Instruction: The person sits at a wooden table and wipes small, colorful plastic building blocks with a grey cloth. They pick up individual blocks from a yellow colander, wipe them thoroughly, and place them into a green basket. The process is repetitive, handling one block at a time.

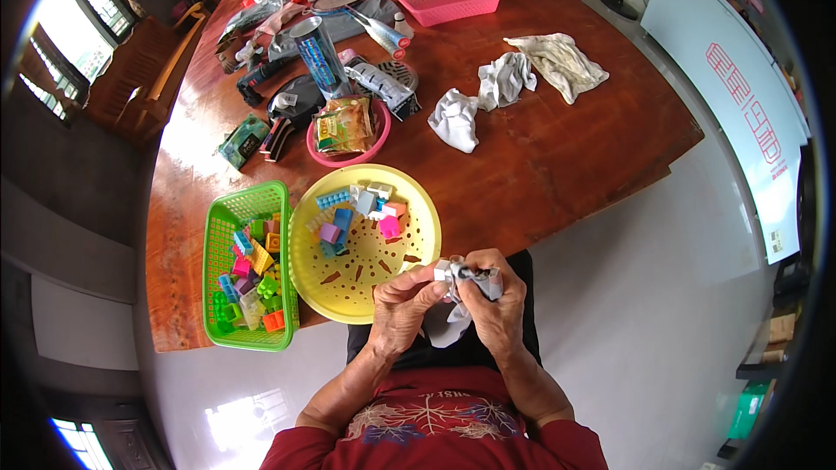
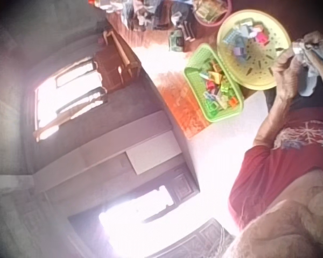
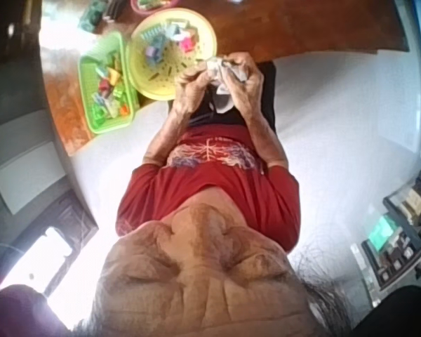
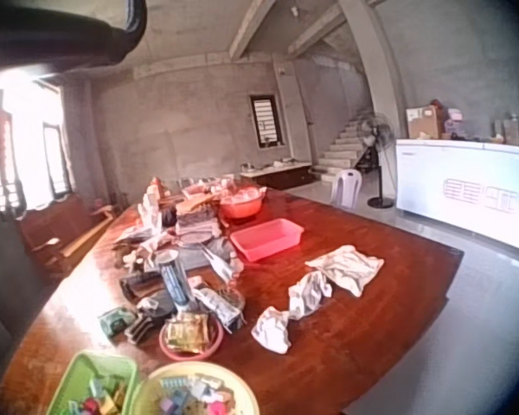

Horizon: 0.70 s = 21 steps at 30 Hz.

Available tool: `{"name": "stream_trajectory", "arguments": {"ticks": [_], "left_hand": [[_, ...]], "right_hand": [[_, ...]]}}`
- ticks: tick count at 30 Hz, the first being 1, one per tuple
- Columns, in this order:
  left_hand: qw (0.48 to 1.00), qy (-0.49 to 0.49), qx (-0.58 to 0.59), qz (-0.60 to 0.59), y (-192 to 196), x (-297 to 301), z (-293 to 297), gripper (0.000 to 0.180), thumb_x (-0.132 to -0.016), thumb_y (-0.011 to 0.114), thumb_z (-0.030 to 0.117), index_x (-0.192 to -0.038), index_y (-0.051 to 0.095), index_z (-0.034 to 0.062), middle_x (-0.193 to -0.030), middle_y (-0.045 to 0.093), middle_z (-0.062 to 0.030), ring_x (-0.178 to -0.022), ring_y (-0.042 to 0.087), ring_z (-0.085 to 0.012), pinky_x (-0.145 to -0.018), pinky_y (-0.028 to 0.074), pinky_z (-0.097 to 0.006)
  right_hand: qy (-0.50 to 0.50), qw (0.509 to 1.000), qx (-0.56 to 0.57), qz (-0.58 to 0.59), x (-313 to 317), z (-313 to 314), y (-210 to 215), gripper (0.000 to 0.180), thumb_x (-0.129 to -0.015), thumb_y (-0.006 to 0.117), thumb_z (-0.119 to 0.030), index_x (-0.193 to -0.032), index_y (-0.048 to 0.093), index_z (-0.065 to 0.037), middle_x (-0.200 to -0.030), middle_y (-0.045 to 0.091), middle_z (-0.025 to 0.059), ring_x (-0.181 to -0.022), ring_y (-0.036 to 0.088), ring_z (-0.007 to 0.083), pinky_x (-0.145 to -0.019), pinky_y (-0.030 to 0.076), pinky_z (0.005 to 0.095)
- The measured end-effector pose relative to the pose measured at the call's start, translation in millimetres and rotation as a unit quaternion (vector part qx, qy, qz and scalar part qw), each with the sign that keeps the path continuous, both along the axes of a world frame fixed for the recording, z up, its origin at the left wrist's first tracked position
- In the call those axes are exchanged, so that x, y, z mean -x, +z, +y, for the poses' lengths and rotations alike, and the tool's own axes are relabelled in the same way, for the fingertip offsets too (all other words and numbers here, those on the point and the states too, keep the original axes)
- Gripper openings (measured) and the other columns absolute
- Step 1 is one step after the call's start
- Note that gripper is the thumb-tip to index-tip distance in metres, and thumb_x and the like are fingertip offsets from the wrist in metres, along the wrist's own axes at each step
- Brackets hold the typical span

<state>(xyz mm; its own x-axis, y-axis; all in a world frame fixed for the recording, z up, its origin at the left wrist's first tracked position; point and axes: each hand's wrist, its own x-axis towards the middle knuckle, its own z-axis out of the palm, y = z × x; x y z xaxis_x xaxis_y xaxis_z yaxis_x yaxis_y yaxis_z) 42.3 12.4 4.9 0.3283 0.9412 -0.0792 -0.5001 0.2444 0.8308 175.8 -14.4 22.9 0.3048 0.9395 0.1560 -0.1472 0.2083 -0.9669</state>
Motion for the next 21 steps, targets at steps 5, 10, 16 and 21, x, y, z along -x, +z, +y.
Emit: {"name": "stream_trajectory", "arguments": {"ticks": [5, 10, 16, 21], "left_hand": [[1.000, 0.013, 0.000, 0.004, 6, 3, 2, 0.024, -0.081, 0.065, -0.001, -0.105, 0.064, 0.0006, -0.102, 0.065, -0.0108, -0.086, 0.061, -0.0141, -0.076, 0.052, -0.028], [0.994, 0.019, 0.053, -0.088, 5, 0, 5, 0.020, -0.083, 0.063, 0.001, -0.102, 0.064, -0.0012, -0.099, 0.066, -0.0116, -0.084, 0.062, -0.0152, -0.073, 0.052, -0.028], [0.989, 0.025, 0.071, -0.131, 6, -7, 15, 0.018, -0.081, 0.064, -0.001, -0.098, 0.063, 0.0017, -0.093, 0.066, -0.0089, -0.081, 0.062, -0.0148, -0.071, 0.053, -0.028], [0.986, 0.010, 0.068, -0.150, 0, -7, 10, 0.016, -0.080, 0.063, -0.004, -0.095, 0.061, 0.0017, -0.095, 0.065, -0.0108, -0.084, 0.063, -0.0178, -0.076, 0.054, -0.030]], "right_hand": [[0.000, 1.000, -0.009, -0.021, 3, 7, 7, 0.010, -0.079, 0.059, 0.002, -0.086, 0.053, -0.001, -0.084, 0.053, 0.0030, -0.071, 0.052, 0.0064, -0.061, 0.044, 0.0214], [0.032, 0.998, 0.061, -0.002, 2, -2, 12, 0.011, -0.078, 0.061, 0.002, -0.085, 0.053, -0.002, -0.076, 0.051, 0.0014, -0.067, 0.052, 0.0059, -0.056, 0.043, 0.0215], [0.087, 0.989, 0.032, -0.111, 0, -19, -18, 0.013, -0.074, 0.064, 0.000, -0.083, 0.055, -0.002, -0.078, 0.053, 0.0048, -0.070, 0.052, 0.0100, -0.061, 0.043, 0.0261], [-0.083, 0.969, -0.132, -0.193, -1, 9, 27, 0.029, -0.069, 0.063, 0.009, -0.095, 0.061, -0.004, -0.090, 0.054, 0.0093, -0.077, 0.057, 0.0199, -0.064, 0.047, 0.0284]]}}
